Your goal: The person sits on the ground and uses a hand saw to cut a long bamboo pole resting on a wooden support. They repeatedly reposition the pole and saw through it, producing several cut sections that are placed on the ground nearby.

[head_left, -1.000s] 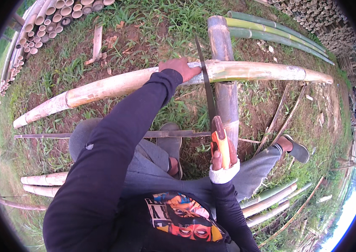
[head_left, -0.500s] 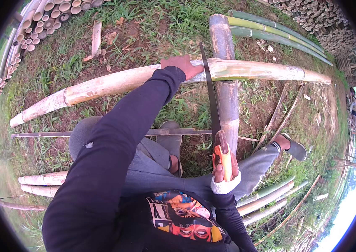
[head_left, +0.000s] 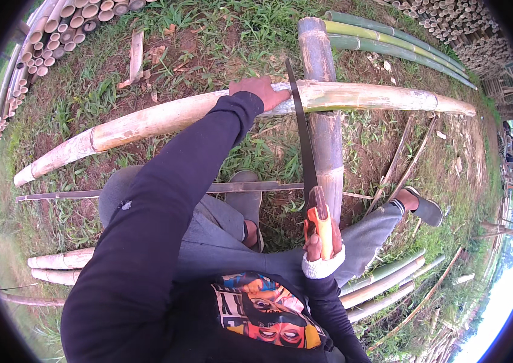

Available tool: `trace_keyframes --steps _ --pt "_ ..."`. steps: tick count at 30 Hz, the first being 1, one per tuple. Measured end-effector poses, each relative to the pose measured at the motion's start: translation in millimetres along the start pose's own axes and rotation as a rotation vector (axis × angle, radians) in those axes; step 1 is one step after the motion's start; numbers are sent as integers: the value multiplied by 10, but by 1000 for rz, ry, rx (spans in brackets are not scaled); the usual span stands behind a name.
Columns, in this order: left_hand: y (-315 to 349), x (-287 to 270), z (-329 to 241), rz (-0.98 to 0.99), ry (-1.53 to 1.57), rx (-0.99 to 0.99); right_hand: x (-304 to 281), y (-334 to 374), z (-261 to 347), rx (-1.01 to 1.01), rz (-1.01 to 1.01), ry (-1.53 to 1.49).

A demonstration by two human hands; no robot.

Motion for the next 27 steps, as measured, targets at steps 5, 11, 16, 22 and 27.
trace_keyframes --steps 5,11,16,22,27 --pt "-94 103 17 35 35 24 329 -614 -98 -105 -42 -67" --pt "-91 -348 229 15 80 198 541 -1262 -171 -188 -92 -49" --pt "354 -1020 1153 57 -640 230 558 -1092 -38 -122 21 32" --pt "871 -372 2136 -134 -404 135 554 -1215 0 -248 -57 3" --pt "858 -282 2236 -256 -281 136 605 -1249 8 -179 -23 78"
Point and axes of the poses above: each hand's wrist, its own y-axis away from the middle knuckle, its own x-axis out of the palm, z = x × y, the point moved 8 cm from there along -y, towards the middle knuckle, and after that the axes turned 3 degrees about -x, right-handed, at the moved point
